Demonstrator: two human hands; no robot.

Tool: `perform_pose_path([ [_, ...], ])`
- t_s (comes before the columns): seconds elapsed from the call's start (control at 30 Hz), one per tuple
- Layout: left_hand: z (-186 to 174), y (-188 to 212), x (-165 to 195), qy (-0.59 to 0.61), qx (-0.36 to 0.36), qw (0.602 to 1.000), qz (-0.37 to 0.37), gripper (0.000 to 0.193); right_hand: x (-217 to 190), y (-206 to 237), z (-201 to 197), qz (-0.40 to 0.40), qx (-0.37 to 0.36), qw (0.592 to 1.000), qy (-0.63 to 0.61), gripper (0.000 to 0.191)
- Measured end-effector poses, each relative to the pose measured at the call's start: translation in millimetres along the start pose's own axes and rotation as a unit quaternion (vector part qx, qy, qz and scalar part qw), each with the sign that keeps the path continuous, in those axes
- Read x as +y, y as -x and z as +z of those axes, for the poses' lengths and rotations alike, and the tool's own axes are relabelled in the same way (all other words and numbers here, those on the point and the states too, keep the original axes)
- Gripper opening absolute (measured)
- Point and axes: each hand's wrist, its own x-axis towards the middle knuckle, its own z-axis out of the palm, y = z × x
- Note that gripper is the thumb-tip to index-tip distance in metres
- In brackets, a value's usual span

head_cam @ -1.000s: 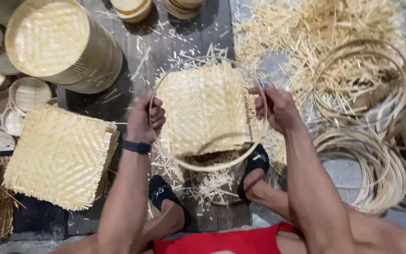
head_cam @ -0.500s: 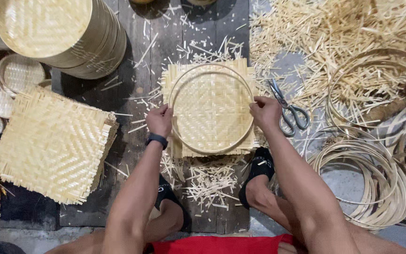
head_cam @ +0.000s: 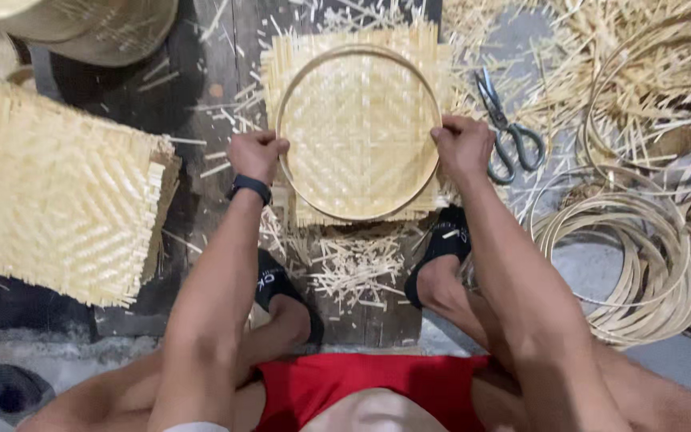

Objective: The person places a woven mat over a circular wooden mold, trims the excess edges with shears, and stacks the finished piece. This process is repeated multiple times with new mats.

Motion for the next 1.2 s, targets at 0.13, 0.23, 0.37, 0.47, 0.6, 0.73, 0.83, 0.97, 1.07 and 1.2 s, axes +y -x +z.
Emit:
perform_pose_path([
  [0.13,-4,7,9,0.059,0.001,0.998,-0.023,0.030,-1,1,-2,-0.021,-0.006,1.000,-0.003,0.023],
  [0.23,-9,17,17,0.060,0.019,0.998,-0.020,0.030,-1,3,-2,-0.008,0.000,1.000,-0.008,0.024],
  [0.37,-9,23,18,0.020,0.035,0.999,0.025,0.025,3,6,1,0.002,0.002,1.000,-0.018,0.025],
  [0.47,-4,17,12,-0.013,0.045,0.998,0.031,0.026,3,5,1,0.075,-0.006,0.996,-0.041,0.027],
  [0.6,-6,1,8,-0.032,0.002,0.999,0.000,0.027,-3,2,-4,0.048,-0.013,0.999,-0.010,0.032],
  [0.73,-14,-6,9,0.123,-0.050,0.987,-0.086,0.028,-17,3,-11,0.043,-0.039,0.998,-0.015,0.031],
  [0.83,-17,-5,10,0.206,-0.082,0.964,-0.147,0.029,-26,3,-15,0.069,-0.035,0.997,-0.027,0.033],
  [0.97,-12,-1,6,0.182,-0.039,0.976,-0.112,0.030,-27,-1,-15,0.090,-0.056,0.994,-0.034,0.032],
  [1.07,-5,-3,1,0.160,-0.011,0.983,-0.087,0.030,-19,-4,-12,0.082,-0.064,0.994,-0.038,0.028],
  [1.2,-4,-7,-1,0.149,-0.036,0.983,-0.102,0.028,-10,-8,-11,0.070,-0.087,0.988,-0.105,0.024],
])
